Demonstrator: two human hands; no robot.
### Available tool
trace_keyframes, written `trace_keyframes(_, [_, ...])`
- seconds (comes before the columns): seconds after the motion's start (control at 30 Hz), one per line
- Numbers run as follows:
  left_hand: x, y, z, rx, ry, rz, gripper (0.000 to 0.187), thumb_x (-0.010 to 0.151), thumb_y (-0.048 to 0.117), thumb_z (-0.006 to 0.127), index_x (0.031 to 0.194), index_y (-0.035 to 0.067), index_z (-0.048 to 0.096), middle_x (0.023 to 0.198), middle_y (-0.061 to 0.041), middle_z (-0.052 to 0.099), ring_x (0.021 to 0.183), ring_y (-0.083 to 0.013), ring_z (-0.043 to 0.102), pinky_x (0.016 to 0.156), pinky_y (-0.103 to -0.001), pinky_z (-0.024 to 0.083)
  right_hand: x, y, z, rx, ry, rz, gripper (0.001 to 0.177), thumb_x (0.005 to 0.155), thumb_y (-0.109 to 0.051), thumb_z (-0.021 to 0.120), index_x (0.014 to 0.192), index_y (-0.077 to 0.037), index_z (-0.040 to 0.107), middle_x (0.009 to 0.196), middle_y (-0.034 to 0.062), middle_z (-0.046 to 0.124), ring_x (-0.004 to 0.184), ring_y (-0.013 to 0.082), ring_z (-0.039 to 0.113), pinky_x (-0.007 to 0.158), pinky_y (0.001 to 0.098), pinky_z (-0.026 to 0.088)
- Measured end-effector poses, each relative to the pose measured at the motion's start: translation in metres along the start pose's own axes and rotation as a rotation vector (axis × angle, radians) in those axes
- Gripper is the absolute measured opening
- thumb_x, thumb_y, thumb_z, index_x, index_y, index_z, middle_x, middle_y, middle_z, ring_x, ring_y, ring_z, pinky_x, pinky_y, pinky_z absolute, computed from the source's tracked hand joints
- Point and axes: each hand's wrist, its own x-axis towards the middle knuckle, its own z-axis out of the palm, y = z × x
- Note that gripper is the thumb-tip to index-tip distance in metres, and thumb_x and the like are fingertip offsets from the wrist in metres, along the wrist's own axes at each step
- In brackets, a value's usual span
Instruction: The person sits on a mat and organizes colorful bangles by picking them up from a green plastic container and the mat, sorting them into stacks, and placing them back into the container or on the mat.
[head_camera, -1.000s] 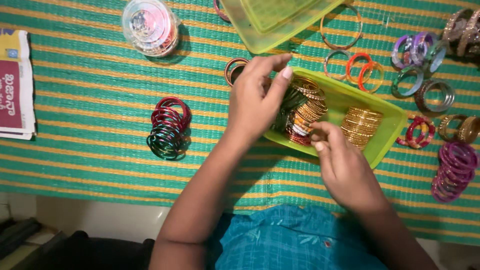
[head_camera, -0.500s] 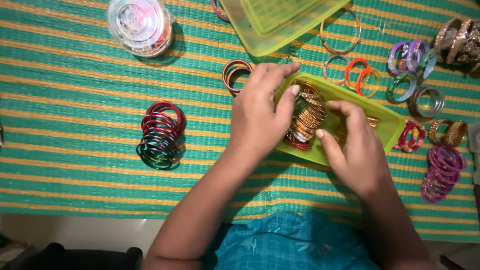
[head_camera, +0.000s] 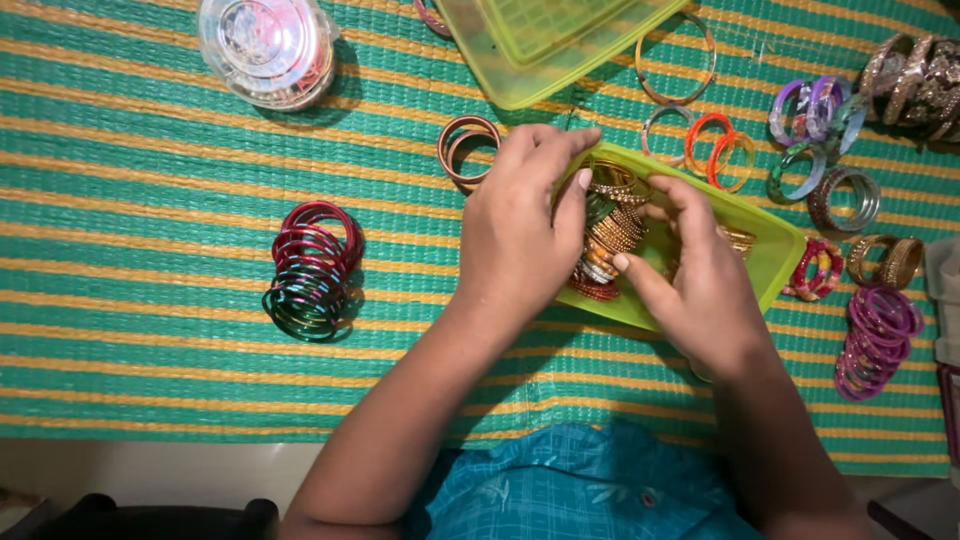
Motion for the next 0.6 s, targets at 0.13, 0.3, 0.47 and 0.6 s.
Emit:
trace_keyframes(0.13, [0.000, 0.001, 0.000, 0.000, -0.009, -0.014, 0.026, 0.098, 0.007, 0.065, 0.124, 0.011, 0.068, 0.113, -0.008, 0.065, 0.098, -0.0291, 0.071, 0.082, -0.039, 0.058, 0.001, 0.004, 0.000, 0.016, -0.028, -0.041, 0.073, 0.090, -0.013, 0.076, 0.152, -0.002, 0.039, 0.147, 0.0214, 0.057, 0.133, 0.0316, 0.060, 0.104, 0.0427, 0.049])
trace_keyframes(0.3, [0.000, 0.002, 0.000, 0.002, 0.001, -0.007, 0.026, 0.098, 0.006, 0.066, 0.124, 0.010, 0.068, 0.113, -0.008, 0.065, 0.098, -0.0287, 0.071, 0.082, -0.039, 0.058, 0.003, 0.010, -0.001, 0.039, -0.030, 0.096, 0.077, 0.083, -0.012, 0.080, 0.151, -0.006, 0.042, 0.119, 0.0141, 0.066, 0.112, 0.0219, 0.065, 0.094, 0.0359, 0.052])
trace_keyframes(0.47, [0.000, 0.003, -0.001, 0.003, -0.001, -0.018, 0.026, 0.098, 0.006, 0.065, 0.124, 0.010, 0.068, 0.113, -0.009, 0.066, 0.097, -0.0285, 0.071, 0.081, -0.039, 0.058, 0.007, 0.013, -0.002, 0.261, -0.095, 0.070, 0.079, 0.082, -0.004, 0.079, 0.151, -0.005, 0.041, 0.122, 0.0126, 0.065, 0.115, 0.0168, 0.062, 0.096, 0.0335, 0.052])
trace_keyframes(0.6, [0.001, 0.003, -0.001, 0.000, 0.000, -0.009, 0.027, 0.098, 0.005, 0.065, 0.124, 0.009, 0.068, 0.113, -0.009, 0.066, 0.098, -0.0291, 0.071, 0.083, -0.039, 0.058, 0.012, 0.015, -0.003, 0.400, -0.171, 0.132, 0.081, 0.079, -0.001, 0.078, 0.150, -0.004, 0.040, 0.125, 0.0128, 0.066, 0.114, 0.0153, 0.063, 0.093, 0.0327, 0.053])
